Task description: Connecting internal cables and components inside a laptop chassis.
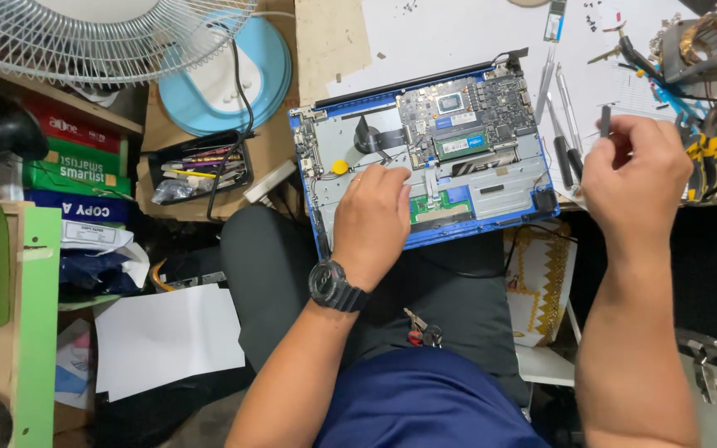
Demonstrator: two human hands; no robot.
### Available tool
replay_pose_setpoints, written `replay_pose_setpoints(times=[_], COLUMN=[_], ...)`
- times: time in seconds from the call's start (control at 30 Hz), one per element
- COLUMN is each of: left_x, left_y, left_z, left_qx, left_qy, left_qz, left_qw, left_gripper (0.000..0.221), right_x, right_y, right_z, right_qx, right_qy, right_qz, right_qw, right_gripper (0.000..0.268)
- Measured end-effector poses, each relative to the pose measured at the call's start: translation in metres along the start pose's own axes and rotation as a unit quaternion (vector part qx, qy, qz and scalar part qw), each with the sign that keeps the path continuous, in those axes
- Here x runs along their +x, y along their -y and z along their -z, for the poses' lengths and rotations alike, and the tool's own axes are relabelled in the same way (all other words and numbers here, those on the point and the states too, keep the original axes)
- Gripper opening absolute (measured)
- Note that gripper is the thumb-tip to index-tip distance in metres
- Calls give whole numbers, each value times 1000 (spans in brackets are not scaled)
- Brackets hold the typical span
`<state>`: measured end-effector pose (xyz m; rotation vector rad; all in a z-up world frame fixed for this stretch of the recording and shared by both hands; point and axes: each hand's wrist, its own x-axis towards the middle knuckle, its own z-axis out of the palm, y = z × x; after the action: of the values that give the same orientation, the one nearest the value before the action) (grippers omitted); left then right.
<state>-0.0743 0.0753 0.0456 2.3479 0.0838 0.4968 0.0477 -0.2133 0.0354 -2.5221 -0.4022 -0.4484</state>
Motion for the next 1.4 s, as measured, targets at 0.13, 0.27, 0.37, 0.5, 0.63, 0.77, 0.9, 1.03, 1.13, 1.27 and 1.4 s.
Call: replay_pose_setpoints(times=[0.13, 0.27, 0.37, 0.5, 0.63, 0.77, 0.9, 1.03, 1.13, 1.27, 1.4], left_x=[3, 8, 12, 15, 18, 20, 18, 17, 18, 20, 20], left_y=[3, 8, 11, 17, 25, 27, 29, 34, 35, 31, 32], left_z=[-3, -6, -8, -11, -11, -5, -2, -8, -10, -7, -5], left_qx=[-2, -11, -2, -9, -20, -24, -41, -43, -45, -45, -46], left_qy=[5, -1, 6, 5, 3, 7, 1, 0, -1, 13, 15], left_qz=[0, -10, -6, -12, -20, -14, -14, -26, -26, -9, -9], left_qw=[1000, 1000, 1000, 1000, 1000, 1000, 999, 999, 999, 999, 999], left_gripper=[14, 15, 15, 16, 16, 17, 16, 15, 15, 15, 14], right_x=[-19, -41, -43, -44, -42, -40, -39, -39, -39, -39, -37], right_y=[62, 94, 127, 140, 149, 149, 147, 148, 149, 148, 154], right_z=[-3, -34, -44, -58, -67, -70, -71, -71, -75, -79, -76], right_qx=[440, 348, 224, 138, 76, 48, 54, 59, 56, 73, 80], right_qy=[51, 87, 97, 99, 96, 92, 86, 106, 102, 106, 106], right_qz=[-126, -107, -56, -12, 5, -9, -7, -16, -14, -14, -10], right_qw=[888, 927, 968, 985, 992, 995, 995, 993, 993, 992, 991], right_gripper=[5, 8, 7, 10, 14, 16, 21, 20, 19, 19, 16])
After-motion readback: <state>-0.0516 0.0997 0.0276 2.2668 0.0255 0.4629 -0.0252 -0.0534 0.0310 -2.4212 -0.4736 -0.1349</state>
